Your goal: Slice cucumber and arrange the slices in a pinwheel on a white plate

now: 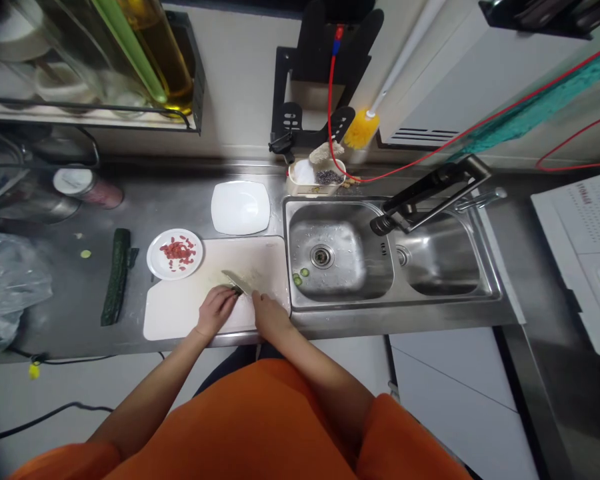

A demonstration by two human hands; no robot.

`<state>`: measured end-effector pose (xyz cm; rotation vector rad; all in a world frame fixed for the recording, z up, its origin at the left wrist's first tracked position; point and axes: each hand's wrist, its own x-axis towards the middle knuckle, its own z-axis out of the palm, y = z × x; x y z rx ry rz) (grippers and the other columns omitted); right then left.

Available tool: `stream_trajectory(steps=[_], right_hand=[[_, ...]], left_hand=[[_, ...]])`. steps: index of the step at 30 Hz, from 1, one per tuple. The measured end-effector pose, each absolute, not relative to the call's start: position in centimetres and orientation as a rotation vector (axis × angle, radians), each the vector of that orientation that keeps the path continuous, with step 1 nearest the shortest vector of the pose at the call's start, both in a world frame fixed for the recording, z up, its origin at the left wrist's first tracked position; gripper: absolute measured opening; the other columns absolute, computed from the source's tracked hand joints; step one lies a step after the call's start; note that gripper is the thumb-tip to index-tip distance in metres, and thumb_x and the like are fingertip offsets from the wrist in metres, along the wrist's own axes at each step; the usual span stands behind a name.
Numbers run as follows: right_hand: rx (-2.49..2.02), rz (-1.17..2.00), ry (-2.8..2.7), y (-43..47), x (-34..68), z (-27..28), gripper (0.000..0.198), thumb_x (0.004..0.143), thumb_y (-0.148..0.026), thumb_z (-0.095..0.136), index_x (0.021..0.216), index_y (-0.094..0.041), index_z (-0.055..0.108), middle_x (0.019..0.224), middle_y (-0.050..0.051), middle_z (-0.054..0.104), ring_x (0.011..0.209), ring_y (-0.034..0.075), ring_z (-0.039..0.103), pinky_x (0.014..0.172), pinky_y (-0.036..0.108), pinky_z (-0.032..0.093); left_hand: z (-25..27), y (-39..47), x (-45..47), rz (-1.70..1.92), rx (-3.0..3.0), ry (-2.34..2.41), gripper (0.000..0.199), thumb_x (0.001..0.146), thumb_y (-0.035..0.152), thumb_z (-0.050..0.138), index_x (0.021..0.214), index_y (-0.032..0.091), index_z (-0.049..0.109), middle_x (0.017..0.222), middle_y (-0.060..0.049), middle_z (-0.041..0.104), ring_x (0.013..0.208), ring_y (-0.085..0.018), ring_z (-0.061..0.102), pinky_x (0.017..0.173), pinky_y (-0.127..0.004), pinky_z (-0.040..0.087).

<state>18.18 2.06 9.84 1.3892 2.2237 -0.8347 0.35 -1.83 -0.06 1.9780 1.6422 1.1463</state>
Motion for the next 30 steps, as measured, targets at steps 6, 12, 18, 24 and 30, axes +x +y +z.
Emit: stream_trajectory(steps=[6,12,18,24,30], right_hand=[[1.369,-0.773,2.216,1.7,18.1,10.6,0.034,0.087,-0.006,0.032,0.117,-0.019,0.042,0.094,0.01,0.062,0.084,0.02,0.063,0.065,0.026,0.044],[1.371,-0.763,2.153,-0.2,19.3,12.3,0.03,0.088,-0.008,0.034,0.113,-0.02,0.043,0.09,0.01,0.062,0.078,0.021,0.064,0.061,0.026,0.044],[1.373,-0.843,2.092,-0.8,20.1,13.0,0.03,0.086,-0.007,0.034,0.112,-0.019,0.044,0.091,0.009,0.061,0.076,0.02,0.063,0.06,0.026,0.043],[1.349,-0.881,2.067,-0.5,20.4,13.5,0.032,0.083,-0.006,0.039,0.112,-0.018,0.043,0.091,0.01,0.06,0.077,0.021,0.063,0.059,0.025,0.043],[1.329,-0.904,2.065,-0.3,20.6,13.5,0.034,0.081,-0.007,0.043,0.114,-0.018,0.042,0.09,0.01,0.06,0.077,0.021,0.063,0.06,0.025,0.043]], left_hand=[[0.0,-1.9,0.2,1.142,2.001,1.622,0.013,0.085,0.02,0.055,0.095,0.02,0.063,0.092,-0.006,0.066,0.094,-0.017,0.061,0.086,-0.037,0.052],[0.3,-2.0,0.1,1.126,1.986,1.632,0.011,0.085,0.019,0.053,0.09,0.02,0.063,0.092,-0.007,0.066,0.095,-0.017,0.061,0.087,-0.037,0.053],[0.4,-2.2,0.0,1.104,1.993,1.647,0.009,0.084,0.018,0.054,0.087,0.019,0.062,0.093,-0.007,0.066,0.097,-0.018,0.061,0.089,-0.038,0.052],[0.2,-2.2,0.0,1.112,1.977,1.654,0.009,0.084,0.018,0.054,0.088,0.019,0.061,0.093,-0.008,0.065,0.096,-0.019,0.061,0.088,-0.039,0.052],[0.3,-2.0,0.0,1.138,1.974,1.619,0.009,0.082,0.015,0.055,0.087,0.019,0.061,0.093,-0.007,0.065,0.096,-0.018,0.061,0.089,-0.039,0.051]])
